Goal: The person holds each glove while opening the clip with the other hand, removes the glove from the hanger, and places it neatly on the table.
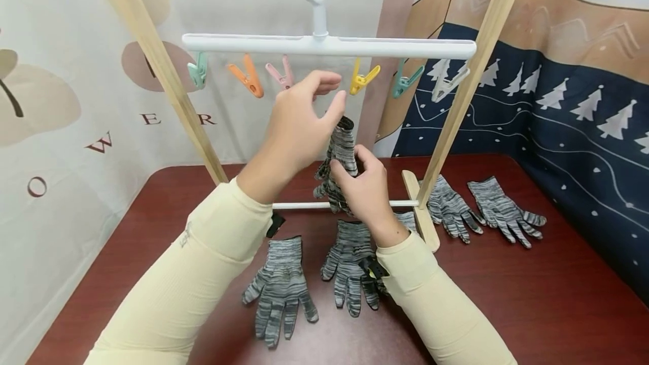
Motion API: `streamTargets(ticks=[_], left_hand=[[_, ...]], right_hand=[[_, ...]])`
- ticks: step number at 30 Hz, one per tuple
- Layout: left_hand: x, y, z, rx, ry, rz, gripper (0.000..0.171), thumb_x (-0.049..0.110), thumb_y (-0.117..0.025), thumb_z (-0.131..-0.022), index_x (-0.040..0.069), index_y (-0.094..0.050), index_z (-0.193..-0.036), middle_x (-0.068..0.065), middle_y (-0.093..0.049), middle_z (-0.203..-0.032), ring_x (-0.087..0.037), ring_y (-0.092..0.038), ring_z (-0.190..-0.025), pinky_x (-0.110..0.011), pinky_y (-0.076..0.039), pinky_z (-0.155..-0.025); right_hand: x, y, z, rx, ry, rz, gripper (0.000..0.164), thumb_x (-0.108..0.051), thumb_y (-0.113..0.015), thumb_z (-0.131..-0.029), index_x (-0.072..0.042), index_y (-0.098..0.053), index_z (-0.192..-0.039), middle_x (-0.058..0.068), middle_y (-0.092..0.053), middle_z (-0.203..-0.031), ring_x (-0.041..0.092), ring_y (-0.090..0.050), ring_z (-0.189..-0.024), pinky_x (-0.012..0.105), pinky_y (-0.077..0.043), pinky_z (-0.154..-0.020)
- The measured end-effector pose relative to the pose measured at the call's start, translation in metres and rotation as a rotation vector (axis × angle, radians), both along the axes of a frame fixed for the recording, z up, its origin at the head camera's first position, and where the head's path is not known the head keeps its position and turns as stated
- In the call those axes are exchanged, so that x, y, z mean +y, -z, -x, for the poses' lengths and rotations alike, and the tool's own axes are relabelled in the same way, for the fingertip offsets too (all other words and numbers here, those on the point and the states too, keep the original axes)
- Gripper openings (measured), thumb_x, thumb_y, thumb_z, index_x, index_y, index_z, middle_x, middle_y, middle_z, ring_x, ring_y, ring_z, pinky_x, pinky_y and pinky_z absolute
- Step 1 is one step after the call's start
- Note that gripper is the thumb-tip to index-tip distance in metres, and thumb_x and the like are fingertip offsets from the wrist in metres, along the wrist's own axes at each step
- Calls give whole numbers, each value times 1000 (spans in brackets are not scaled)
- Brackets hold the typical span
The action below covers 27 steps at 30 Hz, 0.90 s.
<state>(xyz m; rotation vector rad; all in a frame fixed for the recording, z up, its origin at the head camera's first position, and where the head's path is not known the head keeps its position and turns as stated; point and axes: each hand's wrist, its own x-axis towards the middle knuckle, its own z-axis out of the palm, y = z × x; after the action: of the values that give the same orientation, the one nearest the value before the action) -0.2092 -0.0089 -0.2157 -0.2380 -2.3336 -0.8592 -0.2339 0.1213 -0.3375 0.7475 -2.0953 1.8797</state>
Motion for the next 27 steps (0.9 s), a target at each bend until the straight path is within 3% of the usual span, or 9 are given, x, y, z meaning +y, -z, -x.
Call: streamTargets(ticks=[3, 7, 10, 14, 17, 20, 23, 27], left_hand=[[-12, 12, -12, 182, 10, -28, 27, 23, -58, -99, 8, -70, -118, -4, -75, -114, -15, -68, -109, -29, -50, -95], [-33, 33, -27, 443, -22, -103, 23, 18, -59, -95, 3, -74, -101, -11, -74, -92, -23, -65, -91, -29, -48, -86], [-50, 51, -35, 601, -94, -170, 23, 18, -59, -91, 1, -74, -91, -15, -67, -80, -32, -58, -85, -30, -41, -87], [-73, 70, -42, 724, -276, -243, 27, 20, -60, -85, -3, -68, -96, -21, -62, -91, -35, -52, -97, -32, -31, -98], [-85, 78, -47, 725, -423, -294, 33, 19, -62, -82, -2, -63, -107, -16, -60, -111, -26, -48, -114, -31, -26, -102], [-96, 88, -50, 635, -507, -339, 47, 14, -65, -83, 3, -54, -126, -10, -52, -132, -17, -40, -127, -30, -26, -104], [-110, 103, -49, 506, -519, -376, 66, 14, -69, -85, 4, -41, -144, -8, -43, -146, -14, -34, -137, -31, -27, -110], [-131, 121, -44, 325, -466, -438, 82, 22, -70, -90, 9, -23, -157, -7, -32, -157, -11, -29, -145, -33, -26, -115]], right_hand=[[0, 0, -1, -11, 3, 11, 12, -20, -66, -95, -8, -65, -96, 7, -56, -75, 20, -52, -57, 28, -44, -54], [-1, -1, -2, -15, 10, 8, 11, -19, -66, -95, -8, -65, -96, 6, -57, -75, 20, -52, -58, 28, -44, -55], [-2, -2, -2, -15, 9, 6, 11, -19, -66, -95, -8, -64, -97, 6, -57, -77, 19, -53, -60, 28, -45, -56], [-3, -1, -2, -19, 6, 9, 11, -19, -66, -95, -8, -65, -99, 6, -59, -79, 18, -54, -62, 28, -46, -57], [-3, -2, -2, -17, 8, 9, 12, -19, -66, -95, -8, -66, -100, 7, -60, -80, 18, -55, -63, 28, -46, -58], [-4, -2, -1, -12, 20, -7, 12, -19, -67, -94, -8, -66, -99, 6, -60, -79, 18, -54, -62, 28, -45, -57], [-4, -1, -2, -9, 28, -21, 11, -18, -67, -94, -8, -66, -100, 5, -60, -78, 17, -54, -62, 28, -45, -58], [-5, 0, -2, -8, 19, -15, 11, -17, -66, -94, -9, -66, -101, 6, -59, -79, 18, -53, -62, 28, -45, -58]])
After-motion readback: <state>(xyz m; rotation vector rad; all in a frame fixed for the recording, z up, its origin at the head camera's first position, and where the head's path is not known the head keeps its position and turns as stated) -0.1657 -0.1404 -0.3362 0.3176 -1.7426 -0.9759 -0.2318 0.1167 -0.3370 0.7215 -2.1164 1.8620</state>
